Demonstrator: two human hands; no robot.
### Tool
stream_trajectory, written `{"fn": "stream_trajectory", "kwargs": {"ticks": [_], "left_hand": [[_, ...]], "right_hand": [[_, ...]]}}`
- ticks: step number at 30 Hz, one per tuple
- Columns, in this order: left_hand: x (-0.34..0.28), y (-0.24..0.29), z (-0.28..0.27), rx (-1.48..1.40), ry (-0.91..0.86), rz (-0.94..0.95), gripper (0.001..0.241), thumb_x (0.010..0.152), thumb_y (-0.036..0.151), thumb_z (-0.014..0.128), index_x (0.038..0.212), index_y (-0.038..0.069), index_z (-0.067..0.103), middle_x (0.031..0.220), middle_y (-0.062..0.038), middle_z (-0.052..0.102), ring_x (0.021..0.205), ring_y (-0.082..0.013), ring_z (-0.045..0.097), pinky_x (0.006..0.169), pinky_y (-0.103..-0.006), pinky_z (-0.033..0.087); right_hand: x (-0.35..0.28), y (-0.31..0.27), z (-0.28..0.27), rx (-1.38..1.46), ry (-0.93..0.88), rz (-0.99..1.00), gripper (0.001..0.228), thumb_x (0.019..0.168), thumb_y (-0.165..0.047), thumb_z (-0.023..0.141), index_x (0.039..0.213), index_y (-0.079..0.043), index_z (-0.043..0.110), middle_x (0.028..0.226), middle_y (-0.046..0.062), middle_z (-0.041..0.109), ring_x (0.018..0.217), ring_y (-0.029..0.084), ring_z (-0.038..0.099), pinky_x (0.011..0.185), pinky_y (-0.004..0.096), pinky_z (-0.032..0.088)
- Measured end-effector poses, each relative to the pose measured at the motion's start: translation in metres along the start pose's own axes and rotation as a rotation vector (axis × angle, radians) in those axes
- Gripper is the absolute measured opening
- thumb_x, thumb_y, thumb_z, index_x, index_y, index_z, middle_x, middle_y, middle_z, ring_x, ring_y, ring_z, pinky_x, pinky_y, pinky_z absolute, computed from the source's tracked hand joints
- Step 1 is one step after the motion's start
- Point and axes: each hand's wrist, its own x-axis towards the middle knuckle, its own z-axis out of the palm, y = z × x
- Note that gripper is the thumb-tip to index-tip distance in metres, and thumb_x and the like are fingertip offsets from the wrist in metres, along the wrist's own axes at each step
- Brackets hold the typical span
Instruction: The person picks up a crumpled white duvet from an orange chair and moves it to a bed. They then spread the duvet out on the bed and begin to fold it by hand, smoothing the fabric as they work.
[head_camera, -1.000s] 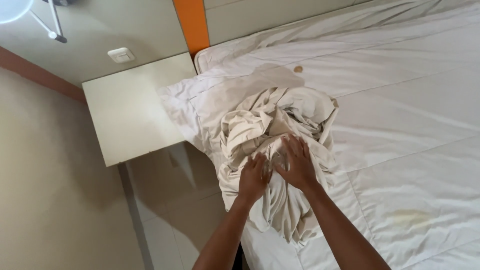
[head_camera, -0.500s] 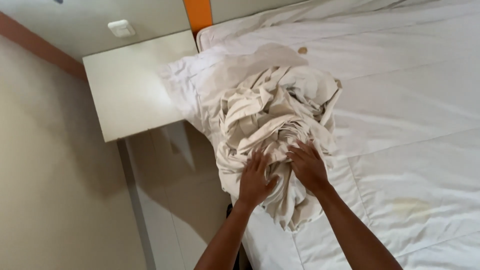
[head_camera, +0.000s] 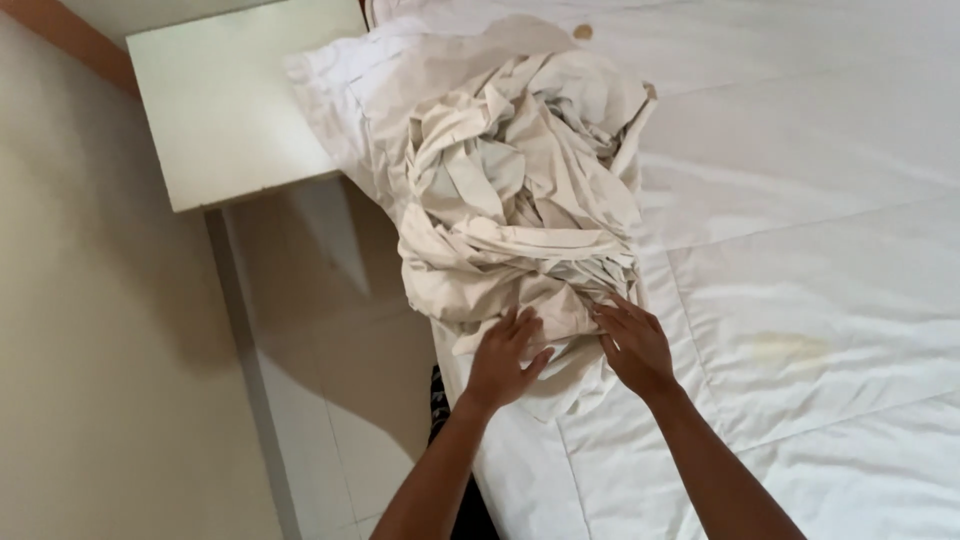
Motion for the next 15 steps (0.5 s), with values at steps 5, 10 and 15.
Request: {"fn": "stream_trajectory", "kwargs": {"ticks": [5,10,15], "left_hand": [[0.02,-0.013,-0.005,0.204,0.331,0.175,0.053,0.101,0.03,0.063,0.144,0.001,0.056,0.157,-0.02,0.049,0.15,-0.0368,0.04,0.12,-0.0484,0.035],[0.071,-0.017,-0.024,0.249,0.292,0.108,0.051,0.097,0.016,0.061,0.146,0.002,0.057,0.159,-0.018,0.046,0.151,-0.0377,0.035,0.119,-0.0484,0.032],[0.089,-0.032,-0.019,0.379,0.201,0.077,0.031,0.091,0.007,0.061,0.121,0.01,0.067,0.149,-0.014,0.058,0.15,-0.0371,0.039,0.121,-0.051,0.032]], "right_hand": [[-0.027,-0.002,-0.004,0.022,0.018,-0.021,0.033,0.081,-0.011,0.072,0.114,-0.008,0.074,0.129,0.001,0.07,0.136,0.021,0.054,0.105,0.04,0.045],[-0.022,-0.023,-0.012,0.077,0.156,-0.063,0.021,0.078,-0.011,0.071,0.098,-0.007,0.075,0.122,0.004,0.072,0.126,0.026,0.061,0.1,0.041,0.048],[-0.015,-0.024,-0.006,0.147,0.265,-0.122,0.007,0.084,-0.011,0.076,0.081,-0.01,0.07,0.109,0.002,0.07,0.111,0.024,0.065,0.094,0.041,0.049]]}}
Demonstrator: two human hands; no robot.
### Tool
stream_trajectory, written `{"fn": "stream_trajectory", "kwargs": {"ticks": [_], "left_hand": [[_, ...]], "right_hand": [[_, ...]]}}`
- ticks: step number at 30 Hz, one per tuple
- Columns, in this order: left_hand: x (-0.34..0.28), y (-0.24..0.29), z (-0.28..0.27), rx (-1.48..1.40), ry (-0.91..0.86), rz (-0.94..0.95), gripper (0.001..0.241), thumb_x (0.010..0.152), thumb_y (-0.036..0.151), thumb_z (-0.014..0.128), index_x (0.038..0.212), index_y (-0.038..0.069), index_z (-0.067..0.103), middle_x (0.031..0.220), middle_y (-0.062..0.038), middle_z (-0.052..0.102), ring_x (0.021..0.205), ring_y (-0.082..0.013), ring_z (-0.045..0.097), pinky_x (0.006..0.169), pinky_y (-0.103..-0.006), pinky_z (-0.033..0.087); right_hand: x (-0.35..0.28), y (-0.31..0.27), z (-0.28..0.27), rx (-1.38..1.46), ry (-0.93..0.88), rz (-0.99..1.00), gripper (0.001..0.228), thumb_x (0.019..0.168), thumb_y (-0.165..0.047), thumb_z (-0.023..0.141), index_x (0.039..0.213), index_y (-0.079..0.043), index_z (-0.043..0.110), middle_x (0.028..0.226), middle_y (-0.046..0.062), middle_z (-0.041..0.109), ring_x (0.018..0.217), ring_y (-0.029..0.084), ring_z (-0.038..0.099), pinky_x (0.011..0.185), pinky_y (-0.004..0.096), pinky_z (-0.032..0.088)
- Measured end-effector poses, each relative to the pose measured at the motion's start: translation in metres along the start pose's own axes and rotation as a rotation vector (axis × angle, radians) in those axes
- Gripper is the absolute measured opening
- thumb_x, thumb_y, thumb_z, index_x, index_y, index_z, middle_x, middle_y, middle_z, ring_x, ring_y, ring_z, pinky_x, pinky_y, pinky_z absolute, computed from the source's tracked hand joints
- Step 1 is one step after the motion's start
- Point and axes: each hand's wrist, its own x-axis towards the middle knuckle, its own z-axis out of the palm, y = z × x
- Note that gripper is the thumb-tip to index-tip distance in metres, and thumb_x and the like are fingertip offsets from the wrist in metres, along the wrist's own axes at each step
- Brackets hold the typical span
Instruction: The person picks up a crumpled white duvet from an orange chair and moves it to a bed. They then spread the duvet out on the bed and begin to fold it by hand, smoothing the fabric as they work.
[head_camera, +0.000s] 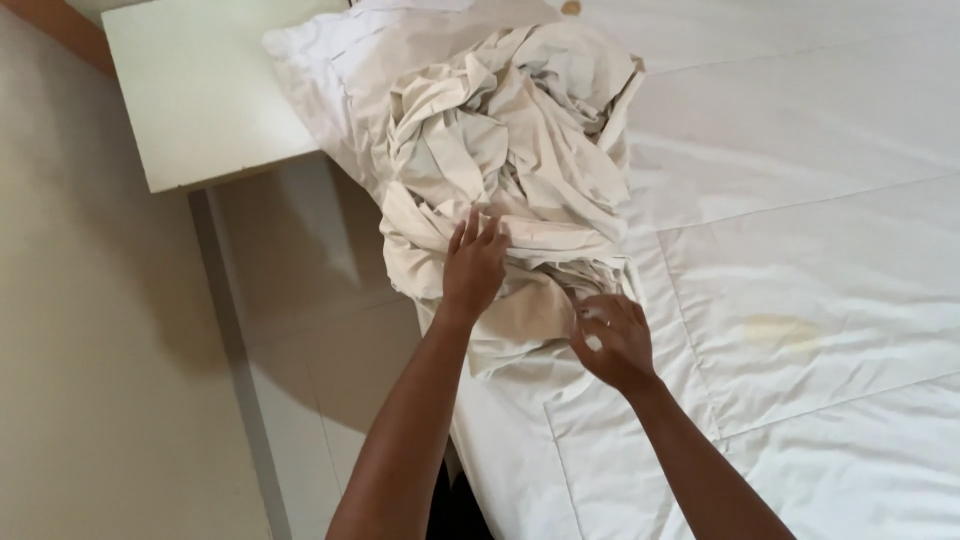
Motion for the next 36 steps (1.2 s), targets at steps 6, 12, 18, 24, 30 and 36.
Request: {"fn": "stream_trajectory", "kwargs": {"ticks": [6,12,18,24,30,36], "left_hand": [[-0.028,0.032,0.002,-0.103,-0.179,-0.004,0.024,0.102,0.004,0.059,0.122,0.011,0.07,0.121,-0.016,0.073,0.114,-0.033,0.068,0.107,-0.0449,0.046],[-0.043,0.046,-0.029,-0.203,-0.025,0.192,0.02,0.095,0.005,0.067,0.116,0.007,0.068,0.116,-0.01,0.077,0.115,-0.0252,0.072,0.105,-0.0445,0.048],[-0.02,0.004,-0.065,-0.117,-0.061,0.145,0.049,0.075,0.013,0.075,0.123,0.008,0.069,0.132,-0.009,0.069,0.13,-0.027,0.058,0.106,-0.048,0.041],[-0.022,-0.036,-0.064,0.0,-0.075,0.156,0.031,0.09,0.012,0.07,0.12,0.017,0.074,0.139,0.0,0.067,0.139,-0.0229,0.055,0.11,-0.0463,0.042],[-0.047,0.0,-0.06,-0.006,-0.049,0.276,0.03,0.095,0.012,0.065,0.123,0.014,0.073,0.13,-0.002,0.073,0.119,-0.0236,0.067,0.099,-0.044,0.047],[-0.064,0.024,-0.077,-0.001,-0.137,0.186,0.027,0.098,0.01,0.07,0.126,0.009,0.071,0.128,-0.001,0.073,0.116,-0.019,0.068,0.097,-0.0413,0.049]], "right_hand": [[0.048,-0.027,0.006,-0.071,0.019,0.014,0.049,0.083,-0.017,0.073,0.13,-0.005,0.067,0.146,0.016,0.059,0.139,0.036,0.048,0.111,0.049,0.038],[0.06,-0.017,0.025,-0.152,-0.213,0.002,0.056,0.085,-0.006,0.067,0.14,-0.015,0.062,0.15,0.0,0.059,0.149,0.022,0.044,0.122,0.049,0.03],[0.046,-0.04,0.006,-0.036,-0.186,-0.029,0.064,0.08,0.0,0.064,0.144,-0.005,0.058,0.151,0.009,0.057,0.145,0.028,0.047,0.116,0.047,0.034],[0.027,-0.057,-0.004,0.005,-0.171,-0.048,0.061,0.084,-0.002,0.067,0.144,-0.008,0.057,0.156,0.004,0.056,0.148,0.023,0.049,0.119,0.042,0.037],[0.06,-0.078,-0.023,0.067,-0.184,-0.036,0.091,0.07,-0.029,0.083,0.147,0.0,0.044,0.156,0.016,0.041,0.143,0.034,0.038,0.11,0.049,0.032],[0.055,-0.072,0.003,-0.028,-0.271,-0.017,0.077,0.083,-0.003,0.067,0.156,-0.012,0.045,0.162,0.007,0.045,0.15,0.029,0.041,0.119,0.046,0.032]]}}
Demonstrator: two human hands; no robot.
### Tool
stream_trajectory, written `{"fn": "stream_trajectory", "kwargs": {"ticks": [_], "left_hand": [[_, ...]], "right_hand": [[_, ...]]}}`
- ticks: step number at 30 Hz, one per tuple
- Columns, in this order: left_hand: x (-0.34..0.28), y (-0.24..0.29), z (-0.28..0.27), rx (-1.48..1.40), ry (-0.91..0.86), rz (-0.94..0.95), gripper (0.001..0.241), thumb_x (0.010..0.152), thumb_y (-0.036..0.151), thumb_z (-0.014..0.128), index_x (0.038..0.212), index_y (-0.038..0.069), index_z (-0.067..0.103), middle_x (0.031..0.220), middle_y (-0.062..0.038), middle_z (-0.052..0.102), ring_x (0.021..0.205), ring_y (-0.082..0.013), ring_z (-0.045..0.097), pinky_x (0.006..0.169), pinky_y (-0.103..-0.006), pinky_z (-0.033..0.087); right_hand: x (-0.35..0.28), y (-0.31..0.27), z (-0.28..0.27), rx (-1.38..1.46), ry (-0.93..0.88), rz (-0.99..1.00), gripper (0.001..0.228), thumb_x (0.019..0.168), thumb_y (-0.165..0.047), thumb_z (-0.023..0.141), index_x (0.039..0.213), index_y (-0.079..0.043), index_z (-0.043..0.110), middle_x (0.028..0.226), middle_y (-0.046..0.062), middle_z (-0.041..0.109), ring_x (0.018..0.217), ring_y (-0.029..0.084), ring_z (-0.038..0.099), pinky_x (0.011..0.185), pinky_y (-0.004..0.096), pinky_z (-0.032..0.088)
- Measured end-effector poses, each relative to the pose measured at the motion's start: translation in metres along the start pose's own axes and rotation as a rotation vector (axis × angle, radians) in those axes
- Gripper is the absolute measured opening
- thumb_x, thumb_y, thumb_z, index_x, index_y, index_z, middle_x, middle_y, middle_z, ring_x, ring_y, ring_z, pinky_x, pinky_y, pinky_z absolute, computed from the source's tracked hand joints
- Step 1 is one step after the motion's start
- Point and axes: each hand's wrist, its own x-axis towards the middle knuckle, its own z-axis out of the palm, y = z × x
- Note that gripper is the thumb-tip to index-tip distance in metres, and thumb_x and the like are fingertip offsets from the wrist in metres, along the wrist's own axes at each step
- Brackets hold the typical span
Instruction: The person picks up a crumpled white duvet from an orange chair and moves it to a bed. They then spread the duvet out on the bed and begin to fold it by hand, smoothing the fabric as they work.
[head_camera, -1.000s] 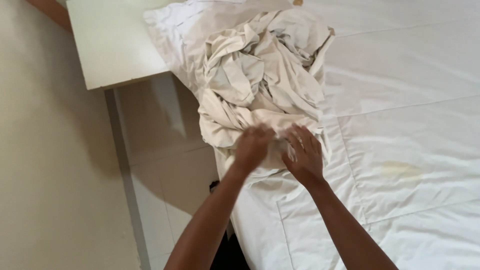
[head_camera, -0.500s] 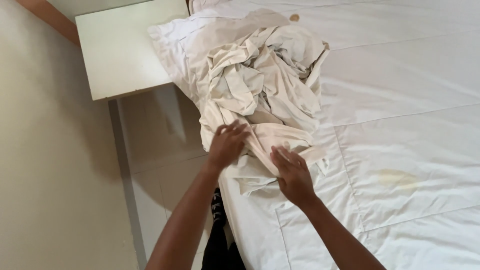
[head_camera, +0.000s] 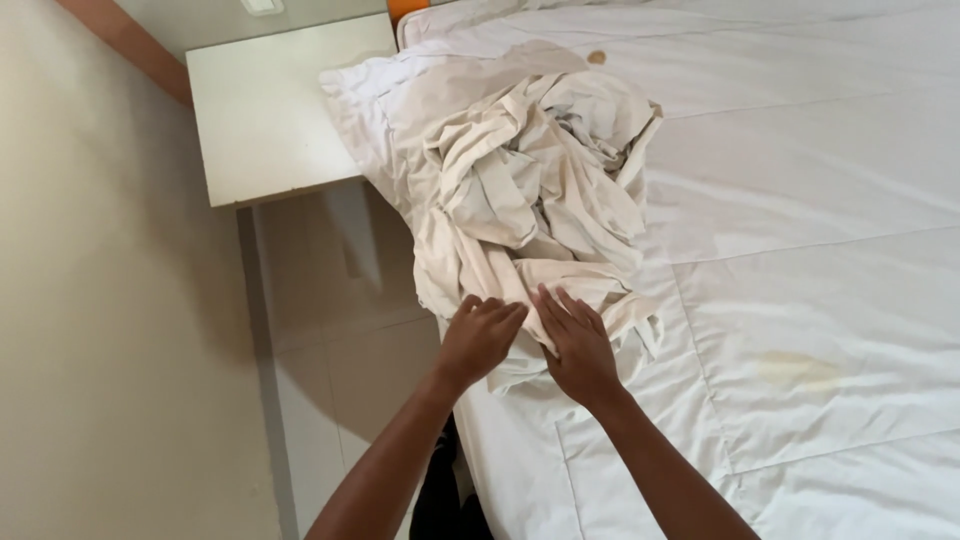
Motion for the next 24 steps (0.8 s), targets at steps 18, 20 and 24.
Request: {"fn": "stream_trajectory", "kwargs": {"ticks": [18,20,24], "left_hand": [[-0.004,-0.036,-0.036,0.007,0.067,-0.086,0.056,0.079,-0.002,0.069,0.133,0.015,0.068,0.143,0.001,0.065,0.137,-0.0225,0.056,0.11,-0.0463,0.041],[-0.009,-0.019,-0.044,-0.004,0.055,-0.079,0.059,0.077,-0.002,0.07,0.134,0.014,0.067,0.143,-0.001,0.065,0.134,-0.0232,0.056,0.108,-0.0467,0.041],[-0.027,0.0,-0.044,0.005,0.062,-0.023,0.062,0.077,-0.002,0.07,0.138,0.014,0.066,0.142,-0.001,0.066,0.127,-0.0225,0.06,0.103,-0.0454,0.042]], "right_hand": [[-0.055,0.007,-0.033,0.117,0.143,0.044,0.075,0.075,0.0,0.067,0.148,-0.009,0.054,0.16,0.011,0.048,0.147,0.032,0.045,0.116,0.046,0.038],[-0.052,0.012,-0.031,0.075,0.145,0.11,0.071,0.08,-0.014,0.072,0.148,-0.008,0.052,0.162,0.012,0.043,0.146,0.034,0.041,0.114,0.048,0.036],[-0.05,0.011,-0.038,0.035,0.041,0.148,0.087,0.077,-0.042,0.078,0.152,-0.012,0.045,0.168,0.009,0.031,0.151,0.032,0.032,0.118,0.049,0.032]]}}
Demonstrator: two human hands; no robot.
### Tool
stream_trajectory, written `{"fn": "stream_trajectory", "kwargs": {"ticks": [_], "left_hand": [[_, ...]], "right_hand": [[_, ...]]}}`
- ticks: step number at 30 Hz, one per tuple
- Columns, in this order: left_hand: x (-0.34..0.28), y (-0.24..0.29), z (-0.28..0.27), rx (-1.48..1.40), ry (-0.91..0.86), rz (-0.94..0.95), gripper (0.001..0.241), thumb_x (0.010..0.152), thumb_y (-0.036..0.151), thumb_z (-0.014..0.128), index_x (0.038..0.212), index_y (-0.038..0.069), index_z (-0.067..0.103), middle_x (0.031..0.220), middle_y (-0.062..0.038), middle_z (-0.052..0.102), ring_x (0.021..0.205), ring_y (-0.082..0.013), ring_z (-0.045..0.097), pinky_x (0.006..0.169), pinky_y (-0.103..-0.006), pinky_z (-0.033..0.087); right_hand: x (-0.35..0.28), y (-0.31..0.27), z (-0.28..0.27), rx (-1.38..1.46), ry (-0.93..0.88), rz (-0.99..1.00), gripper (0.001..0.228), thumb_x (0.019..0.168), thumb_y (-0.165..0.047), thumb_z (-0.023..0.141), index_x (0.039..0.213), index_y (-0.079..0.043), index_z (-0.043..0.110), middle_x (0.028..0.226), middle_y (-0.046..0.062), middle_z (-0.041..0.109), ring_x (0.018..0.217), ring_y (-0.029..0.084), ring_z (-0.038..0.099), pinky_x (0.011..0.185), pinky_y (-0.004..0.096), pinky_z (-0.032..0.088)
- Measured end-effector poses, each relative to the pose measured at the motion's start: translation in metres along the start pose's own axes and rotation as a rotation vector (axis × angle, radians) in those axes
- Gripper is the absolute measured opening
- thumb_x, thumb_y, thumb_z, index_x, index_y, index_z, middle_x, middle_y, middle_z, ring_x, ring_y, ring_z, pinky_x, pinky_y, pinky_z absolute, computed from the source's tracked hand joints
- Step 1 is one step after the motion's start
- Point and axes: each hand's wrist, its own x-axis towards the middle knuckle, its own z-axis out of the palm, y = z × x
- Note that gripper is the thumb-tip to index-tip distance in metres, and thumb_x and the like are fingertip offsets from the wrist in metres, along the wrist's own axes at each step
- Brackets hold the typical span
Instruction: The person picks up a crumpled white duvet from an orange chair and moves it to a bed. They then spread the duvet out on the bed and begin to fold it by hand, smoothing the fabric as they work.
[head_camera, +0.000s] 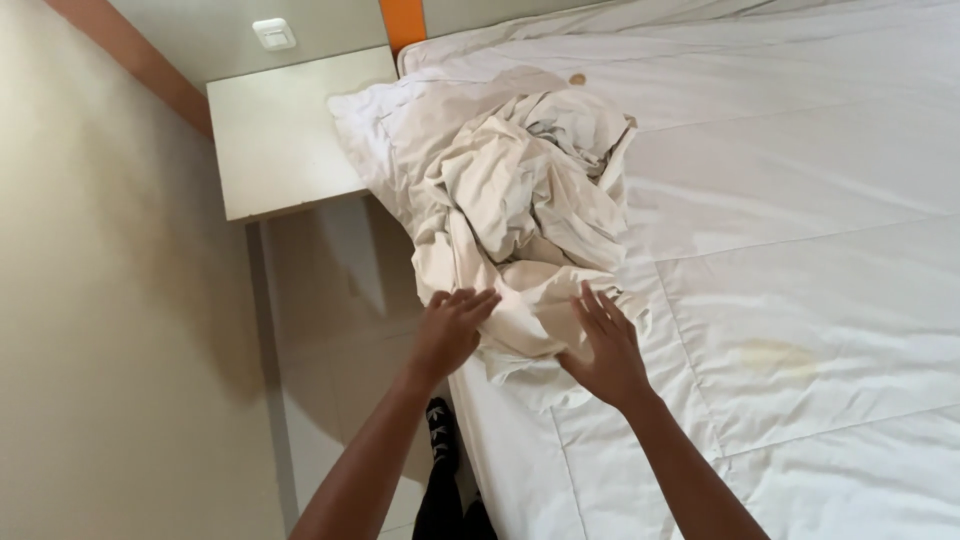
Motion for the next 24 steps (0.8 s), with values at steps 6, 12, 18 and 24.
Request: {"fn": "stream_trajectory", "kwargs": {"ticks": [6,12,18,24], "left_hand": [[-0.03,0.033,0.003,0.042,-0.056,0.086,0.053,0.079,0.0,0.072,0.13,0.013,0.069,0.138,-0.003,0.069,0.107,-0.0206,0.068,0.097,-0.0453,0.046],[-0.037,0.072,-0.008,0.073,0.048,0.092,0.044,0.083,0.001,0.073,0.126,0.007,0.068,0.129,-0.004,0.073,0.103,-0.0219,0.065,0.093,-0.0407,0.047],[-0.016,0.081,-0.035,-0.016,0.043,0.12,0.052,0.072,0.005,0.075,0.124,0.006,0.068,0.134,-0.007,0.068,0.122,-0.0256,0.061,0.098,-0.0451,0.044],[0.004,0.052,-0.024,0.009,0.029,0.054,0.058,0.072,0.003,0.074,0.129,0.009,0.068,0.142,-0.008,0.063,0.134,-0.0294,0.054,0.106,-0.0478,0.04]], "right_hand": [[-0.003,-0.051,-0.02,0.173,-0.071,-0.198,0.117,0.07,-0.062,0.081,0.155,-0.002,0.028,0.162,0.016,0.025,0.148,0.037,0.023,0.115,0.051,0.022],[-0.029,-0.064,0.005,-0.005,0.023,-0.199,0.06,0.091,-0.012,0.066,0.149,-0.009,0.051,0.162,0.009,0.046,0.15,0.025,0.042,0.121,0.043,0.032],[-0.05,-0.076,-0.028,0.132,0.099,-0.19,0.058,0.084,-0.001,0.068,0.141,-0.006,0.059,0.154,0.009,0.054,0.144,0.026,0.047,0.115,0.043,0.036],[-0.081,-0.085,-0.059,0.139,0.203,-0.207,0.06,0.081,0.004,0.068,0.139,-0.008,0.061,0.15,0.007,0.059,0.141,0.027,0.052,0.113,0.041,0.041]]}}
